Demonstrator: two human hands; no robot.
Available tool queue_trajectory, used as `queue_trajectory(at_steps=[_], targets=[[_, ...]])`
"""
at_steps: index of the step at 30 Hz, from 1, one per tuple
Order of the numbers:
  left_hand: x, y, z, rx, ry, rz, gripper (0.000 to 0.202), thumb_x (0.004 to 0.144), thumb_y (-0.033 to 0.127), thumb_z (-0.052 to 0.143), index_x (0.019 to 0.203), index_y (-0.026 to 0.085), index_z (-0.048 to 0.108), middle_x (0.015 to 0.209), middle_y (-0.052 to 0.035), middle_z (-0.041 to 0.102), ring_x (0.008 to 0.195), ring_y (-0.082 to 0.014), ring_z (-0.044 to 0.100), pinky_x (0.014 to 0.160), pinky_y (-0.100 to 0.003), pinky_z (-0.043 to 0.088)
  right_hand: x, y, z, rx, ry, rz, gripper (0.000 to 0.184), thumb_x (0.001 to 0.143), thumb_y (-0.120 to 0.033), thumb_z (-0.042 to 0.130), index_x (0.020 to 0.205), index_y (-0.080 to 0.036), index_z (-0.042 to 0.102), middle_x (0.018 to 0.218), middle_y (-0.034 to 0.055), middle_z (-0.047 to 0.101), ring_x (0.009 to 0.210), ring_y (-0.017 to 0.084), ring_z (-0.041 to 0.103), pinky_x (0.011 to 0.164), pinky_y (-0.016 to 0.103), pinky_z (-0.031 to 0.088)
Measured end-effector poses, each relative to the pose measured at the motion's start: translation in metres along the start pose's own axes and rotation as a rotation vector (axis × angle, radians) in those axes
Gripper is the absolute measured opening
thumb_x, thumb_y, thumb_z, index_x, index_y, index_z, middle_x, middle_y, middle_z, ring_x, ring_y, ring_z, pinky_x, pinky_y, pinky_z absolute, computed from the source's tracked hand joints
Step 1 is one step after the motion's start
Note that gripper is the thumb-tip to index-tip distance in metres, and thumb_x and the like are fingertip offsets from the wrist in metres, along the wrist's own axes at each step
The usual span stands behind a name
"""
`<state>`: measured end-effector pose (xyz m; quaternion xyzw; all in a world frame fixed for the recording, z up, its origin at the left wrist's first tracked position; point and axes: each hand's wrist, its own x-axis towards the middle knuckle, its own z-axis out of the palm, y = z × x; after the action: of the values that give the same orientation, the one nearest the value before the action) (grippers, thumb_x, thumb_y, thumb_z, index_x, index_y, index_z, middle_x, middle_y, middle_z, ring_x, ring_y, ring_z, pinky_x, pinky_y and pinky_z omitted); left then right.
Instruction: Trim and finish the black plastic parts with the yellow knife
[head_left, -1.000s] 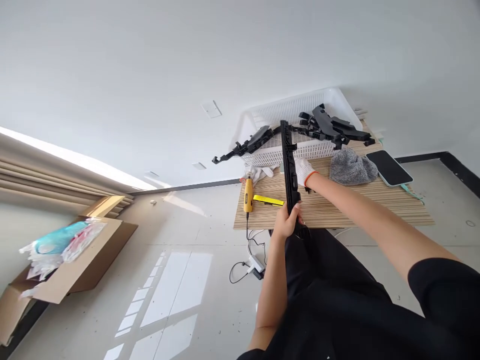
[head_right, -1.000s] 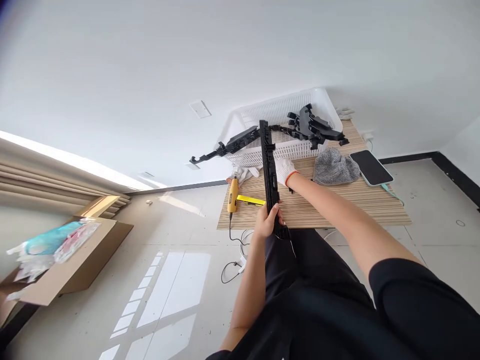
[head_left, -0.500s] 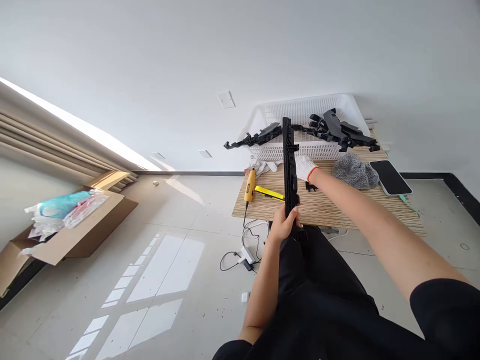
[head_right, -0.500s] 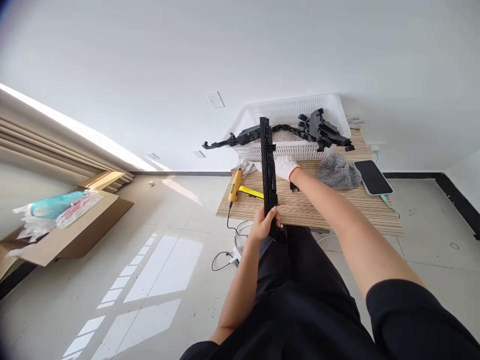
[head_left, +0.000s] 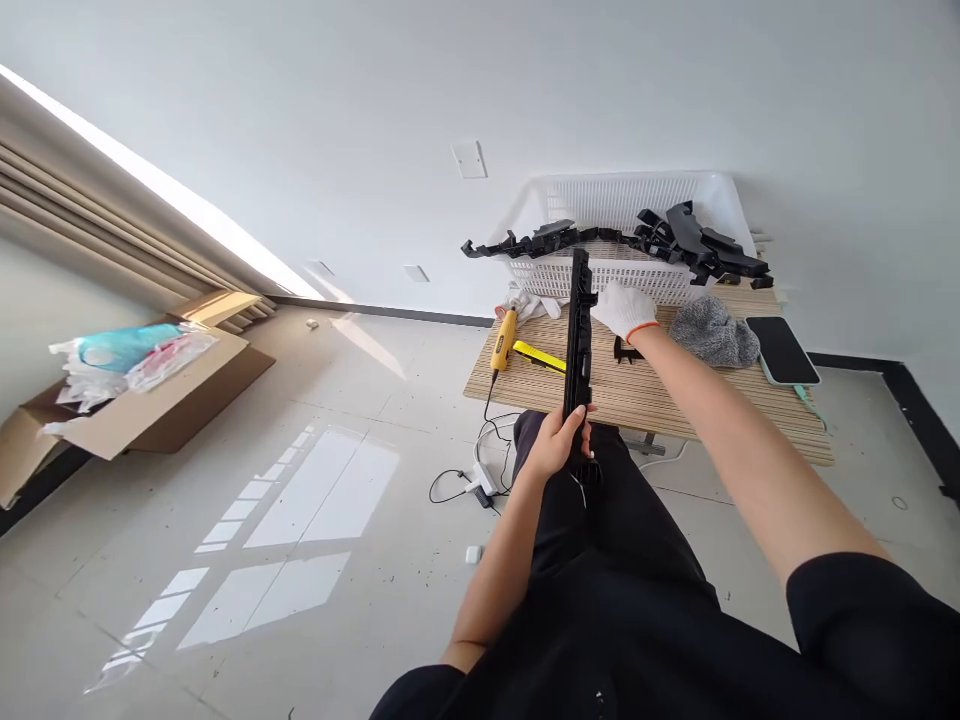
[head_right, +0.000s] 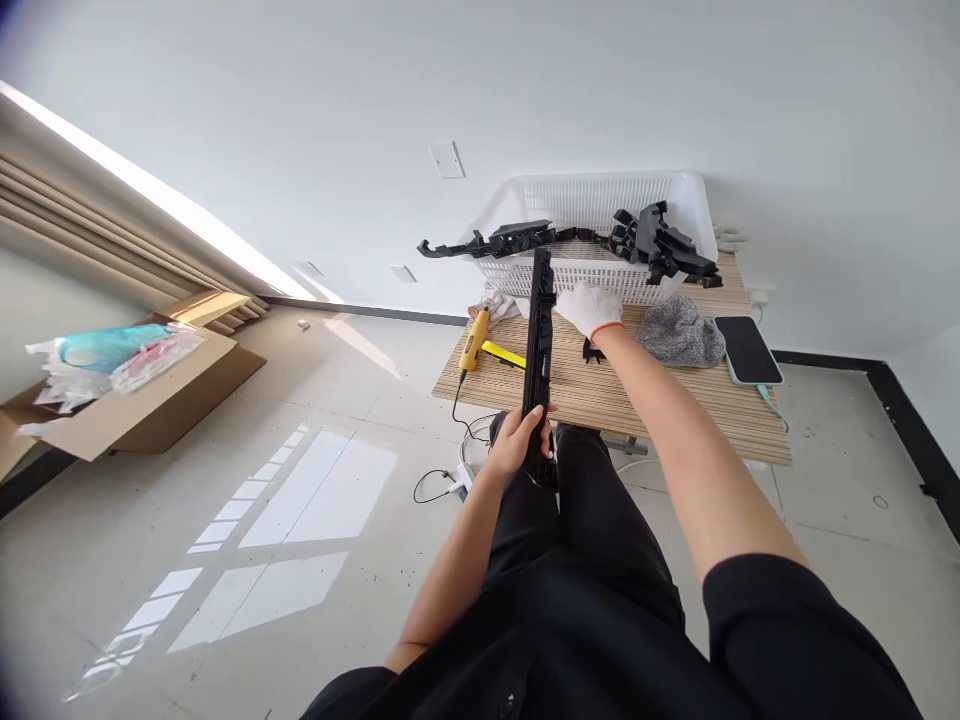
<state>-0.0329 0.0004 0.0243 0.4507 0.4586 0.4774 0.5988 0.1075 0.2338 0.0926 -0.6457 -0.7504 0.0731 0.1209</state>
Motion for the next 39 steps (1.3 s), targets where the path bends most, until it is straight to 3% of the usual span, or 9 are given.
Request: queue_trajectory(at_steps=[2,5,9,14,20,25,28,32,39], targets=[[-0.004,-0.004,-0.003,-0.012,-0.020,-0.049,0.063,0.092,0.075,0.059,0.108,0.014,0.062,0.065,0.0059,0.058,0.047,-0.0111,0.059,0.052,-0.028,0.050,-0.007,0.015,-0.008,0.205,0.010,0.100,0.056,0.106,-0.044,0.029,0.115,-0.010,0.073,0.111,0.0246,0.075,0.098,0.032,0.070,0.082,0.039,0.050],[-0.011,-0.013,-0.004,-0.059,-0.081,-0.103,0.065,0.090,0.077,0.060,0.108,0.014,0.059,0.061,0.0055,0.060,0.043,-0.0121,0.058,0.047,-0.027,0.049,-0.023,0.039,-0.013,0.248,0.010,0.128,0.073,0.109,-0.053,0.011,0.104,-0.014,0.073,0.098,0.0182,0.075,0.085,0.026,0.068,0.072,0.034,0.048],[-0.017,-0.022,0.002,-0.119,-0.097,-0.145,0.066,0.089,0.079,0.062,0.109,0.016,0.055,0.061,0.0056,0.061,0.044,-0.0124,0.059,0.047,-0.026,0.048,-0.041,0.058,-0.014,0.287,0.070,0.130,0.073,0.108,-0.065,0.018,0.090,-0.016,0.070,0.084,0.0141,0.071,0.078,0.025,0.063,0.068,0.034,0.043],[-0.022,-0.024,0.008,-0.128,-0.129,-0.224,0.064,0.088,0.079,0.062,0.107,0.018,0.055,0.060,0.0078,0.056,0.042,-0.0106,0.055,0.046,-0.025,0.046,-0.038,0.050,-0.012,0.145,0.010,-0.030,0.062,0.105,-0.060,0.033,0.091,-0.016,0.074,0.091,0.0165,0.075,0.085,0.027,0.066,0.073,0.034,0.044],[-0.026,-0.019,0.003,-0.200,-0.130,-0.295,0.066,0.086,0.078,0.066,0.113,0.018,0.058,0.060,0.0078,0.055,0.041,-0.0091,0.051,0.044,-0.023,0.042,-0.021,0.043,-0.007,0.032,-0.044,0.080,0.062,0.103,-0.054,0.035,0.109,-0.011,0.080,0.109,0.0231,0.078,0.100,0.033,0.070,0.080,0.037,0.048],[-0.027,-0.017,-0.004,-0.217,-0.139,-0.334,0.067,0.085,0.077,0.067,0.116,0.019,0.058,0.059,0.0084,0.053,0.041,-0.0089,0.050,0.043,-0.022,0.040,-0.021,0.047,-0.011,0.026,-0.184,-0.019,0.064,0.100,-0.061,0.040,0.104,-0.013,0.082,0.104,0.0219,0.078,0.096,0.033,0.071,0.078,0.036,0.047],[-0.026,-0.016,-0.007,-0.219,-0.158,-0.334,0.065,0.085,0.076,0.068,0.116,0.019,0.058,0.059,0.0084,0.053,0.040,-0.0089,0.050,0.042,-0.022,0.039,-0.020,0.054,-0.012,0.013,-0.124,0.072,0.065,0.102,-0.058,0.037,0.115,-0.011,0.081,0.112,0.0233,0.078,0.101,0.035,0.071,0.080,0.037,0.048],[-0.028,-0.013,-0.009,-0.220,-0.145,-0.348,0.063,0.086,0.076,0.068,0.112,0.020,0.056,0.058,0.0091,0.052,0.040,-0.0082,0.049,0.042,-0.021,0.039,-0.018,0.061,-0.012,0.039,-0.218,0.007,0.064,0.103,-0.060,0.039,0.113,-0.015,0.082,0.107,0.0181,0.079,0.097,0.032,0.071,0.080,0.036,0.049],[-0.027,-0.005,-0.009,-0.166,-0.145,-0.377,0.058,0.086,0.075,0.068,0.102,0.023,0.048,0.060,0.0091,0.056,0.042,-0.0081,0.052,0.045,-0.021,0.046,-0.021,0.055,-0.009,-0.002,-0.103,0.038,0.064,0.107,-0.055,0.033,0.115,-0.014,0.081,0.113,0.0196,0.079,0.101,0.031,0.071,0.081,0.036,0.047]])
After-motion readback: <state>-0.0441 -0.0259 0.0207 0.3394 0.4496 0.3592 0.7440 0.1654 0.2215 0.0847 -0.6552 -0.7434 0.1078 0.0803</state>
